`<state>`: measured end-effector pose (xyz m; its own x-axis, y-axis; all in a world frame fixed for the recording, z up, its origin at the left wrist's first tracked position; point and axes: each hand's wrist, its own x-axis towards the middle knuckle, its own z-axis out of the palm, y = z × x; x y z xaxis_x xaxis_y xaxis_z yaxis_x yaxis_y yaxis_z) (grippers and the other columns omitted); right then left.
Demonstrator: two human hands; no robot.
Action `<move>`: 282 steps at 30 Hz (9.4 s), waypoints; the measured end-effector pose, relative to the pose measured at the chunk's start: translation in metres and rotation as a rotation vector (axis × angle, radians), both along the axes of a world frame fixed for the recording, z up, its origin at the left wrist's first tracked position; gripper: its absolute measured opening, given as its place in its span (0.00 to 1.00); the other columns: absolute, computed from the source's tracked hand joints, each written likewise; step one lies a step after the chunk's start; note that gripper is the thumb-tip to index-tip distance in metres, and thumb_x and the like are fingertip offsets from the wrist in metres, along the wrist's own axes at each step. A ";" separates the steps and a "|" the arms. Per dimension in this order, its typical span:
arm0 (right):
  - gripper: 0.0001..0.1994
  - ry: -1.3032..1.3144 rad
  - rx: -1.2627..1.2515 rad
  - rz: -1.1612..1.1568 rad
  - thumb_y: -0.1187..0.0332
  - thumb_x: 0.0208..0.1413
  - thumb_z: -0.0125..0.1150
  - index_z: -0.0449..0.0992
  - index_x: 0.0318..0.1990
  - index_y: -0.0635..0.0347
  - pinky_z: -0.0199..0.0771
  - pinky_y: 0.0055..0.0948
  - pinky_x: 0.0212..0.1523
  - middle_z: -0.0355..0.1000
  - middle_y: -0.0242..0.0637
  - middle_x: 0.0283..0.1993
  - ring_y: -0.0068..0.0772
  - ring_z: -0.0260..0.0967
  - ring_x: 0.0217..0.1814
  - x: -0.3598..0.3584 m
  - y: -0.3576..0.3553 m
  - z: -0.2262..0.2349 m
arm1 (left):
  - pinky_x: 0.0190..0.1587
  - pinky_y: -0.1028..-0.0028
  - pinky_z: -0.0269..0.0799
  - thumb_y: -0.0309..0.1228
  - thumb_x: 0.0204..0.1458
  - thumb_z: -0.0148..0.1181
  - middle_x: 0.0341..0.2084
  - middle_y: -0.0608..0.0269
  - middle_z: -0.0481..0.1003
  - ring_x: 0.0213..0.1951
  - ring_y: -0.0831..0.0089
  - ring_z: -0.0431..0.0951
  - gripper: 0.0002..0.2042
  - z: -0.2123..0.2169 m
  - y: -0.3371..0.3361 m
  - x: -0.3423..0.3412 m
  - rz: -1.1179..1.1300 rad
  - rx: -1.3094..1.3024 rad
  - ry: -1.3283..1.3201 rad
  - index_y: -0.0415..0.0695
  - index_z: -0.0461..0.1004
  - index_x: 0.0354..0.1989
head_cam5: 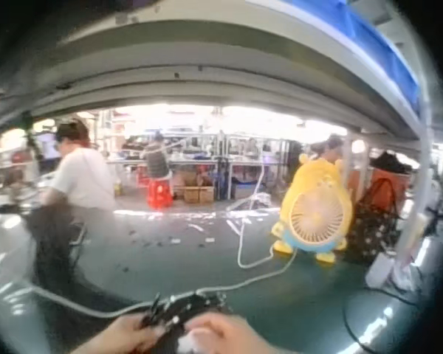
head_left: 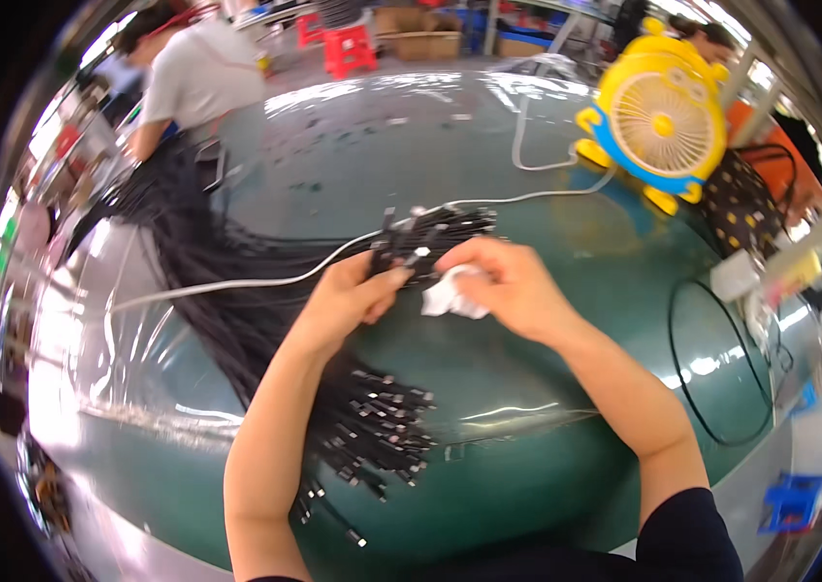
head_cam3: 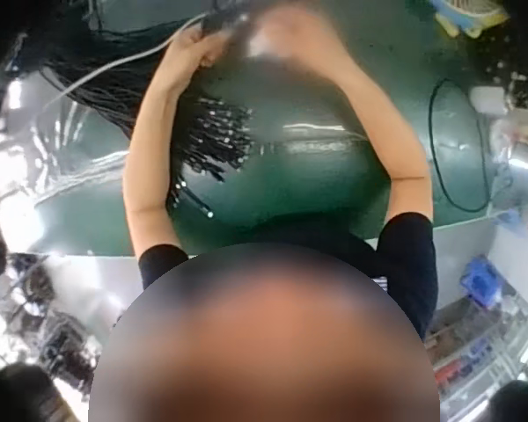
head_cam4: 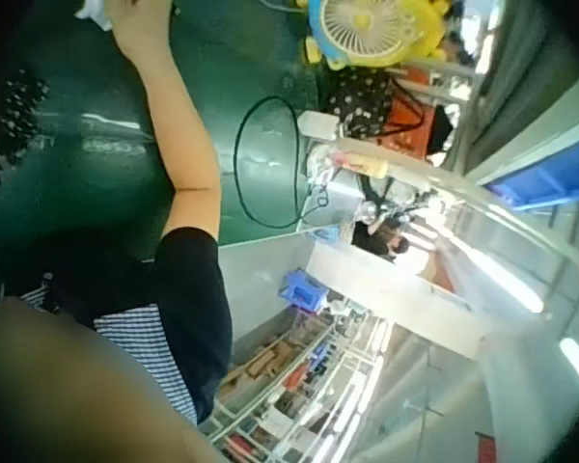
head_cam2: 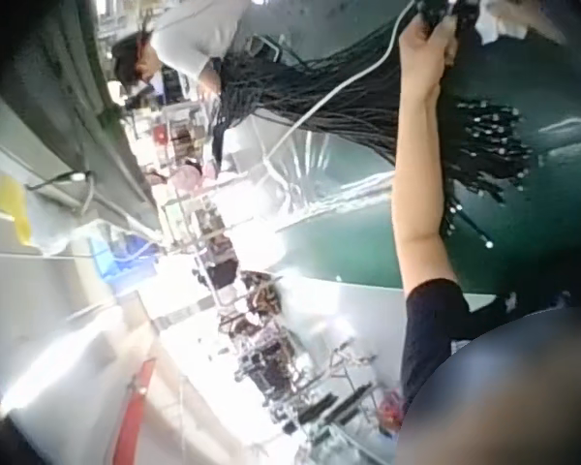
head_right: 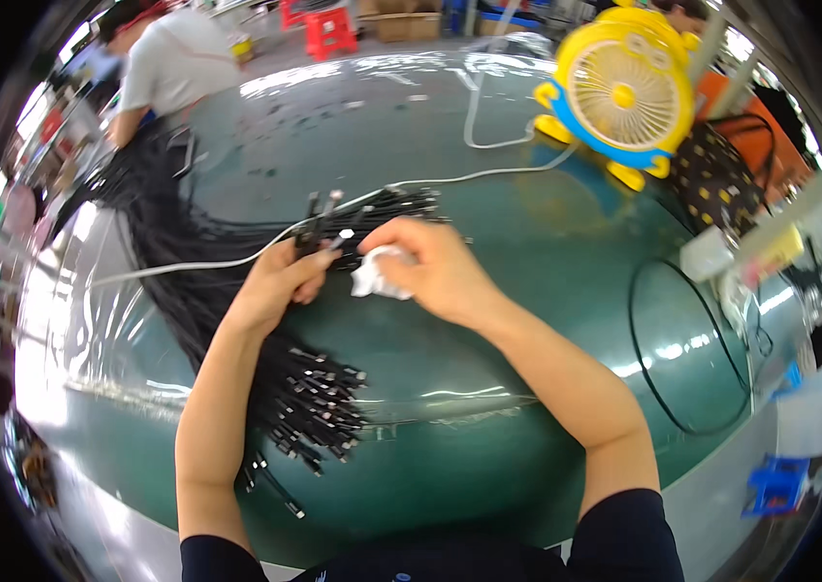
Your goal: Clean the connectors of a bundle of black cables using a cloth and liquid.
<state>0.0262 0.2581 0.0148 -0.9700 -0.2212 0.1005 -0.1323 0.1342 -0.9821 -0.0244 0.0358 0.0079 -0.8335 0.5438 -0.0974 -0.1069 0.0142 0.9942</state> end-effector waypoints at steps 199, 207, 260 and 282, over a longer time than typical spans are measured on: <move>0.06 0.096 0.101 -0.047 0.72 0.57 0.54 0.71 0.40 0.63 0.70 0.25 0.32 0.72 0.32 0.28 0.20 0.68 0.31 0.021 -0.030 0.011 | 0.29 0.82 0.58 0.34 0.53 0.64 0.22 0.77 0.65 0.26 0.87 0.61 0.10 0.000 -0.008 0.022 -0.012 -0.115 0.177 0.43 0.71 0.32; 0.03 -0.013 0.179 -0.004 0.75 0.55 0.52 0.72 0.34 0.64 0.62 0.18 0.29 0.69 0.26 0.28 0.12 0.62 0.30 0.011 -0.033 0.013 | 0.34 0.82 0.62 0.31 0.53 0.63 0.26 0.75 0.70 0.29 0.87 0.65 0.08 -0.007 -0.005 0.019 -0.063 -0.148 0.201 0.40 0.72 0.35; 0.06 -0.012 0.173 -0.020 0.77 0.54 0.50 0.73 0.37 0.65 0.62 0.19 0.30 0.69 0.27 0.28 0.13 0.62 0.29 0.006 -0.029 0.012 | 0.33 0.82 0.61 0.33 0.52 0.63 0.23 0.77 0.69 0.28 0.87 0.63 0.09 -0.004 -0.005 0.020 -0.035 -0.120 0.185 0.39 0.75 0.32; 0.08 -0.025 0.087 0.009 0.71 0.56 0.55 0.72 0.38 0.68 0.71 0.25 0.35 0.76 0.37 0.32 0.22 0.71 0.32 -0.001 -0.045 -0.004 | 0.31 0.82 0.69 0.29 0.56 0.58 0.25 0.63 0.77 0.25 0.81 0.72 0.06 -0.011 -0.024 0.001 -0.169 0.008 -0.113 0.39 0.72 0.31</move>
<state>0.0248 0.2135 0.0110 -0.9699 -0.2368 0.0565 -0.1098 0.2183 -0.9697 -0.0229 0.0115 -0.0034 -0.7141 0.6764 -0.1801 -0.2143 0.0337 0.9762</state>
